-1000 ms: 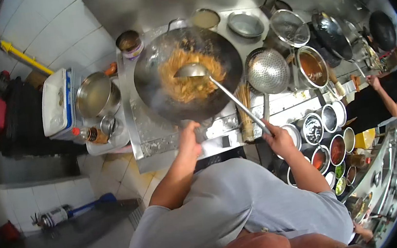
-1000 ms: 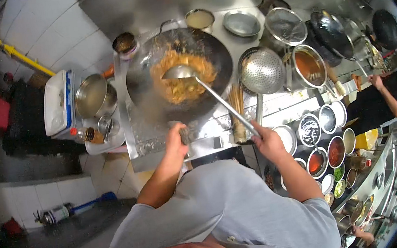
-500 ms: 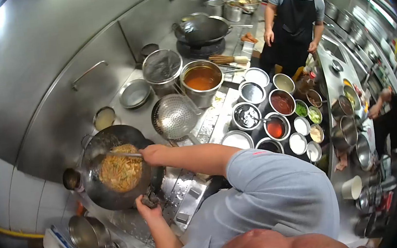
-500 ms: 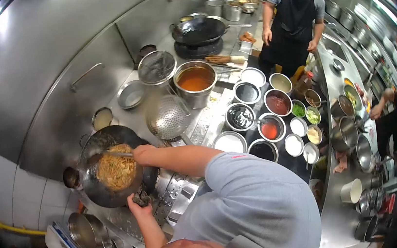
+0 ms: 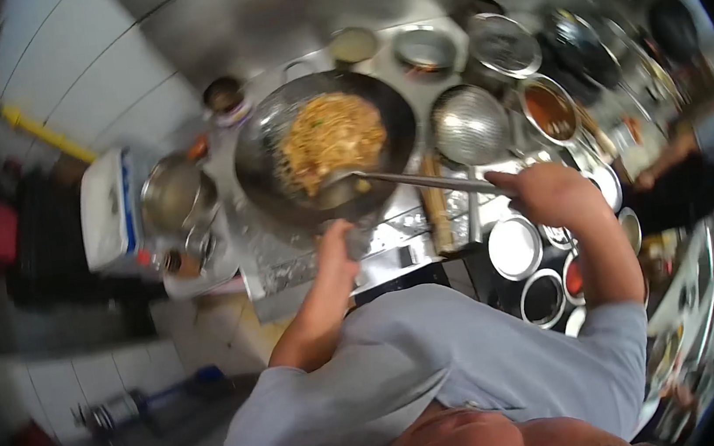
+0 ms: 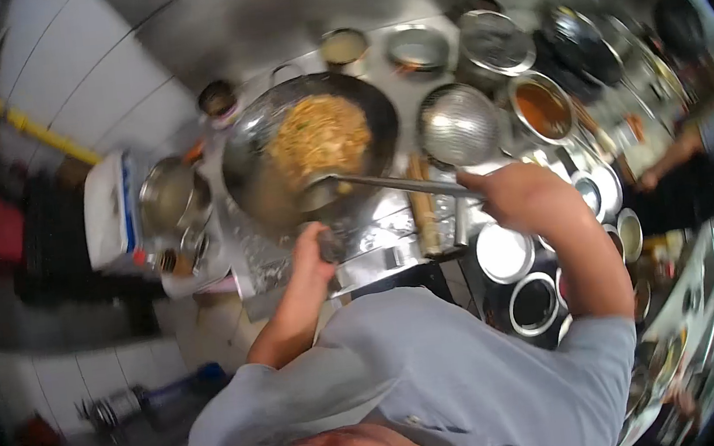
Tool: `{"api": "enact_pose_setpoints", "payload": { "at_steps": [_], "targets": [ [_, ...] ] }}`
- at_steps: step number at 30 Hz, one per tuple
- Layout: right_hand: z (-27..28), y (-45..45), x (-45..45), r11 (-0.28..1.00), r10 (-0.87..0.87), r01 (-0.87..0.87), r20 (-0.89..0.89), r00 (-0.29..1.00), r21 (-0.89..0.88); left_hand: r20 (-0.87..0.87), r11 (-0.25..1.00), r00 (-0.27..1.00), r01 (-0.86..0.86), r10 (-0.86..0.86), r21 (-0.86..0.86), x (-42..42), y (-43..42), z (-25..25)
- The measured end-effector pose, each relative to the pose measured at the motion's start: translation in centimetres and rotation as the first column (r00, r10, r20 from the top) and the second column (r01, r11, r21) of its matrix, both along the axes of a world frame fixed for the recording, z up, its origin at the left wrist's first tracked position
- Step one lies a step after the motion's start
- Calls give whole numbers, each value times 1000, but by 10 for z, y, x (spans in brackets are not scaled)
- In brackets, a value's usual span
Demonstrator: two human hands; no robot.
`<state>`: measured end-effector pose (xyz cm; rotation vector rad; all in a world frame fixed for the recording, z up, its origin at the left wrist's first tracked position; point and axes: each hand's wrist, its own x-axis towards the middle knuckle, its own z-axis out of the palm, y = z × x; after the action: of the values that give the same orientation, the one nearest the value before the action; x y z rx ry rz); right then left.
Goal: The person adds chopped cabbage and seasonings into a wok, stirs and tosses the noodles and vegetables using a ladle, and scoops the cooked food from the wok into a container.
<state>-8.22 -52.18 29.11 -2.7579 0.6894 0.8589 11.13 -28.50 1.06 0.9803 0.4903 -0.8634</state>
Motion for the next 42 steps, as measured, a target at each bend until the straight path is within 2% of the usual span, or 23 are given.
{"api": "enact_pose_setpoints", "payload": {
  "at_steps": [3, 4, 5, 7, 8, 10, 12, 13, 14, 16, 17, 19, 20, 22, 24, 26, 29, 31, 32, 33, 35, 37, 42],
  "targets": [
    [-29, 5, 3, 999, 36, -32, 150, 988, -30, -24, 994, 1000, -22, 19, -108, 8, -11, -32],
    [-57, 6, 9, 999, 40, -33, 190, 981, -40, -19, 988, 1000, -8, 5, -152, 14, -14, -35],
    [-91, 6, 22, 998, -50, 55, 182, 982, -19, -24, 989, 1000, -9, 6, -150, 18, -16, -32],
    [-167, 5, 33, 998, -25, 41, 289, 957, -52, -81, 996, 997, 10, -18, -94, 21, -18, -17],
    [-188, 15, 40, 986, -77, 114, 272, 959, -125, -87, 995, 996, 6, -14, -96, 10, -8, -25],
    [-186, 29, 31, 975, -172, 209, 346, 922, -72, 90, 1000, 996, -8, 9, -14, -37, 29, -46],
    [-181, 11, 7, 986, -151, 168, 418, 896, -4, 153, 996, 987, -65, 56, 55, -69, 43, -32],
    [-176, 2, -10, 991, -137, 122, 474, 870, 63, 142, 999, 989, 20, -25, 36, -70, 53, -46],
    [-151, -2, -19, 968, -234, 162, 462, 855, 191, 129, 999, 991, 19, -25, 46, -68, 52, -34],
    [-96, -1, -30, 944, -288, 214, 315, 904, 250, -17, 997, 1000, -5, 4, -76, -33, 24, 7],
    [-83, 2, -31, 948, -274, 200, 318, 908, 246, -22, 998, 1000, -9, 8, -60, -16, 13, 8],
    [-68, 9, -33, 957, -243, 207, 170, 955, 205, -14, 998, 1000, -17, 17, -54, 8, -6, -7],
    [-83, 8, -35, 981, -152, 114, 265, 952, 155, -14, 991, 1000, -19, 17, -130, 17, -15, -21],
    [-107, 20, -16, 989, -143, 129, 242, 960, 71, -15, 978, 1000, -11, 8, -210, 20, -20, -41],
    [-170, 21, -5, 994, -105, 108, 355, 929, 11, -9, 991, 995, 96, -97, -98, 0, -1, -55],
    [-203, 32, -4, 977, -131, 186, 401, 907, -102, 85, 995, 996, -26, 35, -96, -54, 32, -46],
    [-202, 34, -25, 972, -191, 232, 434, 880, -43, 66, 999, 996, -52, 52, -1, -70, 39, -22],
    [-199, 26, -50, 939, -321, 193, 529, 785, 284, 123, 998, 992, -7, 14, -57, -50, 34, -21],
    [-180, 29, -51, 862, -461, 281, 423, 780, 422, 142, 993, 986, 95, -84, -66, -32, 25, -2],
    [-165, 35, -51, 839, -497, 312, 391, 775, 446, 98, 999, 995, 17, -13, -42, -16, 8, 5],
    [-163, 33, -43, 821, -522, 335, 368, 769, 463, -16, 987, 1000, 13, -16, -157, 28, -15, -35],
    [-194, 20, -34, 789, -584, 324, 474, 659, 522, -2, 987, 1000, 9, -10, -158, 46, -30, -32],
    [-214, -29, 73, 812, -568, 365, 475, 672, 455, 15, 994, 1000, 13, -12, -107, 57, -39, -46]
  ]
}}
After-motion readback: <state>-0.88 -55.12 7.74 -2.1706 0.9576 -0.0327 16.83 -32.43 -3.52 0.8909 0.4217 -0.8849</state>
